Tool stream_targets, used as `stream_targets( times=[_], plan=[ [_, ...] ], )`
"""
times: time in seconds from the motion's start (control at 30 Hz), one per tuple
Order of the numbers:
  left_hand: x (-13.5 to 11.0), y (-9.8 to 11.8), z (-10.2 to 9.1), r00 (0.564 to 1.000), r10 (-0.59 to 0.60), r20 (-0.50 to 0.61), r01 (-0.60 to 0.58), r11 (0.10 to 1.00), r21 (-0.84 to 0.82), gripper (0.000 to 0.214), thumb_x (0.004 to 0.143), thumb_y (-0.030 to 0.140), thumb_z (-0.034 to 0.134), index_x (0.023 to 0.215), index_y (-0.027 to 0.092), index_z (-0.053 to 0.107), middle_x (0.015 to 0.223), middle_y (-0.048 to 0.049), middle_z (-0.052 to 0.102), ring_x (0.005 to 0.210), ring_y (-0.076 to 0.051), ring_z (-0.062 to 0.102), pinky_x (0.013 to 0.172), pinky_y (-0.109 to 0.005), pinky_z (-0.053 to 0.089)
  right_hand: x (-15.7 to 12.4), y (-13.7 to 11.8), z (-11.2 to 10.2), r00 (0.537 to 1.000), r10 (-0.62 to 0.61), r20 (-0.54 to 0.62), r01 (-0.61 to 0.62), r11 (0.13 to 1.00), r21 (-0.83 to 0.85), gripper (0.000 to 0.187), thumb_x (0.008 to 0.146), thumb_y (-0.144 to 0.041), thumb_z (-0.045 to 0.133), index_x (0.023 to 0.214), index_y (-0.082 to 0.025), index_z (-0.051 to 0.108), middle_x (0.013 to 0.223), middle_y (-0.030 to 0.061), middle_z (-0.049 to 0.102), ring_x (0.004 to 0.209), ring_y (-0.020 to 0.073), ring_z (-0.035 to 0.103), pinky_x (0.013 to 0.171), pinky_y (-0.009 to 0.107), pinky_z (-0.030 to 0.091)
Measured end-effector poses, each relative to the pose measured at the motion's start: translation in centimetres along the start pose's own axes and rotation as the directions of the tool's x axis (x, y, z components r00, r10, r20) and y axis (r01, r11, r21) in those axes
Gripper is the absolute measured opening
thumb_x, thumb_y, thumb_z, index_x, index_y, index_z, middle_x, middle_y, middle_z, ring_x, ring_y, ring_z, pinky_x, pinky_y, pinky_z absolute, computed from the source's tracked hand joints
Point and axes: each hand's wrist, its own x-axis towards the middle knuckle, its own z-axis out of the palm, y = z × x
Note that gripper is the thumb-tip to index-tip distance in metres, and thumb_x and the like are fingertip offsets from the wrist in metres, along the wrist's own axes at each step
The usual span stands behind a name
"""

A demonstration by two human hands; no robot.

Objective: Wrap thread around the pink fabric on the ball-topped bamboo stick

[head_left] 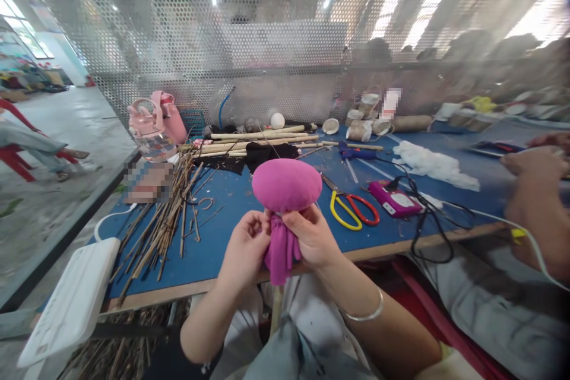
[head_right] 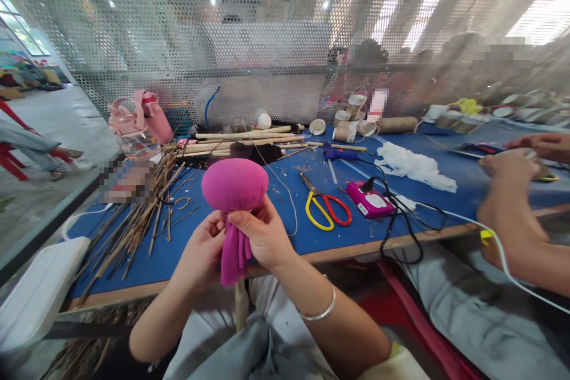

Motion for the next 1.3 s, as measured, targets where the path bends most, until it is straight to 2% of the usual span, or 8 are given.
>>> stream_targets(
  times=[0.1,0.17,0.27,0.33,0.57,0.77,1.1,1.3],
  plan=[
    [-0.6,0.9,-0.6,0.838,0.473,-0.273,-0.327,0.834,0.444,0.016,0.076,0.022,0.061,0.091,0.018,0.055,0.097,-0.0041,0.055,0.094,-0.016,0.054,0.084,-0.028,0.043,0.3,0.5,0.5,0.995,-0.037,-0.088,0.035,0.999,-0.022,0.042,0.055,-0.035,0.082,0.083,-0.021,0.053,0.073,-0.0026,0.064,0.060,0.0126,0.061,0.062,0.029,0.052],
    [-1.3,1.8,-0.4,0.763,0.577,-0.292,-0.359,0.753,0.552,0.017,0.083,0.025,0.052,0.099,0.019,0.056,0.105,-0.0063,0.055,0.101,-0.018,0.053,0.088,-0.031,0.042,0.5,1.0,1.0,0.983,-0.091,-0.161,0.086,0.996,-0.039,0.041,0.059,-0.031,0.080,0.088,-0.021,0.052,0.077,-0.0033,0.064,0.064,0.0112,0.061,0.065,0.026,0.051],
    [-1.9,2.0,0.5,0.935,0.342,-0.091,-0.252,0.824,0.507,0.030,0.090,0.033,0.043,0.117,0.020,0.047,0.111,-0.0089,0.058,0.099,-0.019,0.058,0.086,-0.033,0.045,0.7,1.9,1.8,0.965,-0.135,-0.223,0.126,0.991,-0.054,0.041,0.064,-0.029,0.076,0.095,-0.022,0.051,0.085,-0.0023,0.064,0.072,0.0110,0.061,0.070,0.025,0.050],
    [-1.9,1.3,1.0,0.973,0.228,-0.019,-0.191,0.854,0.484,0.042,0.091,0.036,0.040,0.130,0.021,0.033,0.119,-0.0112,0.057,0.104,-0.019,0.058,0.087,-0.035,0.046,0.9,2.3,2.1,0.969,-0.113,-0.218,0.104,0.993,-0.051,0.042,0.066,-0.030,0.074,0.099,-0.023,0.049,0.090,-0.0013,0.063,0.072,0.0118,0.060,0.070,0.027,0.051],
    [-1.3,-1.6,-0.2,0.929,0.321,-0.186,-0.188,0.839,0.511,0.051,0.091,0.038,0.041,0.137,0.019,0.031,0.140,-0.0128,0.041,0.128,-0.022,0.041,0.105,-0.036,0.032,1.0,0.5,-0.3,0.997,0.048,0.067,-0.031,0.973,-0.228,0.043,0.080,-0.054,0.055,0.109,-0.023,0.052,0.095,0.0028,0.062,0.081,0.0135,0.058,0.067,0.024,0.048],
    [-1.3,-0.7,-1.1,0.946,0.210,-0.248,-0.156,0.963,0.222,0.044,0.089,0.038,0.044,0.130,0.022,0.040,0.128,-0.0074,0.053,0.119,-0.020,0.049,0.103,-0.035,0.034,0.4,-2.3,-2.0,0.895,0.369,0.252,-0.178,0.813,-0.555,0.039,0.075,-0.048,0.064,0.097,-0.016,0.056,0.065,-0.0040,0.053,0.053,0.0067,0.043,0.048,0.019,0.034],
    [-1.4,-0.3,-1.5,0.980,0.047,-0.194,-0.050,0.999,-0.008,0.038,0.078,0.051,0.057,0.097,0.018,0.061,0.080,-0.0009,0.065,0.073,-0.014,0.060,0.072,-0.025,0.048,0.9,-2.6,-1.4,0.980,-0.036,0.198,0.136,0.844,-0.519,0.039,0.084,-0.056,0.045,0.076,-0.018,0.049,0.072,-0.0003,0.049,0.066,0.0110,0.047,0.062,0.024,0.040],
    [-0.9,0.1,-0.9,0.965,0.109,-0.239,-0.110,0.994,0.009,0.035,0.080,0.048,0.057,0.098,0.018,0.064,0.094,-0.0022,0.067,0.091,-0.015,0.061,0.082,-0.023,0.047,-1.3,-0.7,0.2,0.916,-0.289,0.279,0.393,0.508,-0.766,0.016,0.081,-0.032,0.058,0.083,-0.019,0.050,0.077,0.0011,0.054,0.070,0.0127,0.049,0.066,0.025,0.041]
  ],
)
